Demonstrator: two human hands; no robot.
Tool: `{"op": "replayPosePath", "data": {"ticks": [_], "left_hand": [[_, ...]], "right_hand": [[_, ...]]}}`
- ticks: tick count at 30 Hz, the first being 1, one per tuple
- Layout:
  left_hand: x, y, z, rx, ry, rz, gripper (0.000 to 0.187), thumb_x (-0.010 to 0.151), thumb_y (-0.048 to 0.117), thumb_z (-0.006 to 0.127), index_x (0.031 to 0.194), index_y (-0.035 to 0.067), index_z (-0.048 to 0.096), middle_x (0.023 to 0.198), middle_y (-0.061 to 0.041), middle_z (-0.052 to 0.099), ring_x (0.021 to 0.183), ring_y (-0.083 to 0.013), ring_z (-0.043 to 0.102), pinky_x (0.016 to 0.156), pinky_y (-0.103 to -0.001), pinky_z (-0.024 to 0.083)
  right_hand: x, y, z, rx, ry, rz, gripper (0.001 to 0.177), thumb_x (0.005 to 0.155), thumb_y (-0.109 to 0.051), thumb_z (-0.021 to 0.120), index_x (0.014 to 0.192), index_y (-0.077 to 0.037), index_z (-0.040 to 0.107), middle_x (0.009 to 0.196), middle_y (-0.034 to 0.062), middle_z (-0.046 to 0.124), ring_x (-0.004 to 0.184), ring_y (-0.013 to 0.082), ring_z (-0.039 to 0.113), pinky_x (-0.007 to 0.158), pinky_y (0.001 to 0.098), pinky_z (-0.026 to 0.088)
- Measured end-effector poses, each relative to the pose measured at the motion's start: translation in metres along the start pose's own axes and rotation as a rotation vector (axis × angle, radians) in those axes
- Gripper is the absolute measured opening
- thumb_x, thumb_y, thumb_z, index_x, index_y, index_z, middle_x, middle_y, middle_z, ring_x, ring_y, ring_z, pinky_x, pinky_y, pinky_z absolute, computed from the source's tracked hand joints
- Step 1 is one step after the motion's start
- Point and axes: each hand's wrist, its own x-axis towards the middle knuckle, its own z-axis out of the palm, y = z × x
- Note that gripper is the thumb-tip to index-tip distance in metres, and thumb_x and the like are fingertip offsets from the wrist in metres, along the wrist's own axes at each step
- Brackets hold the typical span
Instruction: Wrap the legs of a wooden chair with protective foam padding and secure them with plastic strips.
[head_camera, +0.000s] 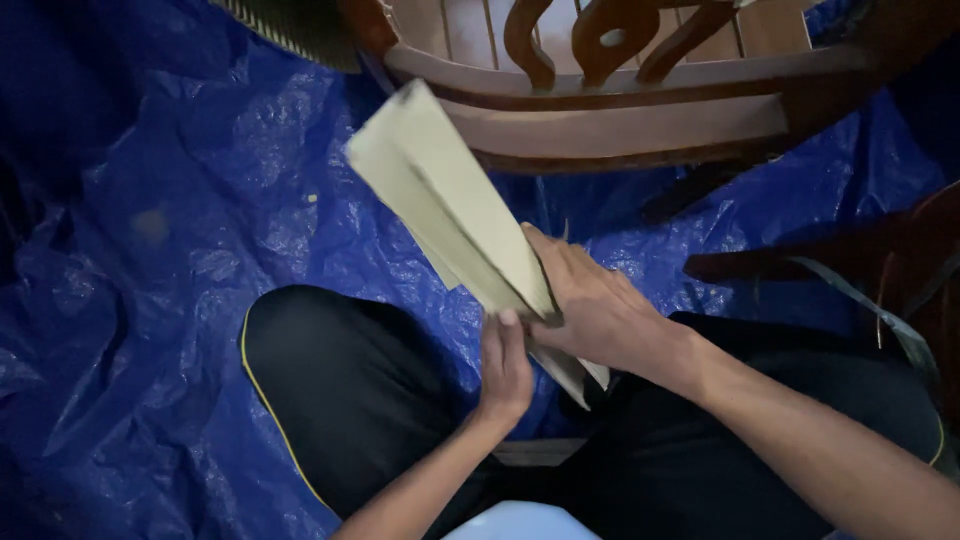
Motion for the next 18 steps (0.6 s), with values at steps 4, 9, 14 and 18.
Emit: {"op": "replayPosePath", "data": {"ticks": [4,9,14,18], "left_hand": [[-0.005,0.023,-0.016,0.149,-0.103,0.117,0.048,0.11,0.036,0.041,0.123,-0.007,0.058,0.115,-0.024,0.067,0.104,-0.0243,0.063,0.092,-0.041,0.048],[0.008,0.055,-0.064,0.339,0.11,-0.03,0.036,0.105,0.025,0.052,0.104,-0.008,0.066,0.088,-0.021,0.074,0.079,-0.0273,0.065,0.075,-0.041,0.054],[0.023,0.103,-0.104,0.454,0.07,0.278,0.031,0.104,0.017,0.054,0.121,-0.008,0.064,0.105,-0.02,0.075,0.098,-0.0227,0.072,0.086,-0.037,0.055],[0.034,0.127,-0.115,0.507,-0.059,0.246,0.034,0.104,0.017,0.054,0.125,-0.008,0.063,0.108,-0.021,0.075,0.103,-0.026,0.072,0.087,-0.036,0.055]], "right_hand": [[-0.003,0.017,0.013,0.14,0.057,-0.061,0.089,0.078,-0.01,0.073,0.155,0.005,0.03,0.137,0.0317,0.057,0.124,0.0454,0.059,0.099,0.0472,0.05],[-0.001,0.018,0.01,0.418,0.075,0.265,0.047,0.09,-0.016,0.063,0.135,-0.003,0.06,0.108,0.0137,0.075,0.097,0.0214,0.073,0.085,0.034,0.057],[-0.001,0.04,0.02,0.686,0.232,0.249,0.028,0.1,-0.019,0.065,0.116,0.003,0.072,0.097,0.0068,0.071,0.083,0.0108,0.057,0.076,0.0302,0.049],[0.001,0.046,0.022,0.764,0.283,0.248,0.029,0.106,-0.021,0.059,0.118,0.003,0.069,0.095,0.0014,0.069,0.086,0.0081,0.06,0.08,0.0285,0.052]]}}
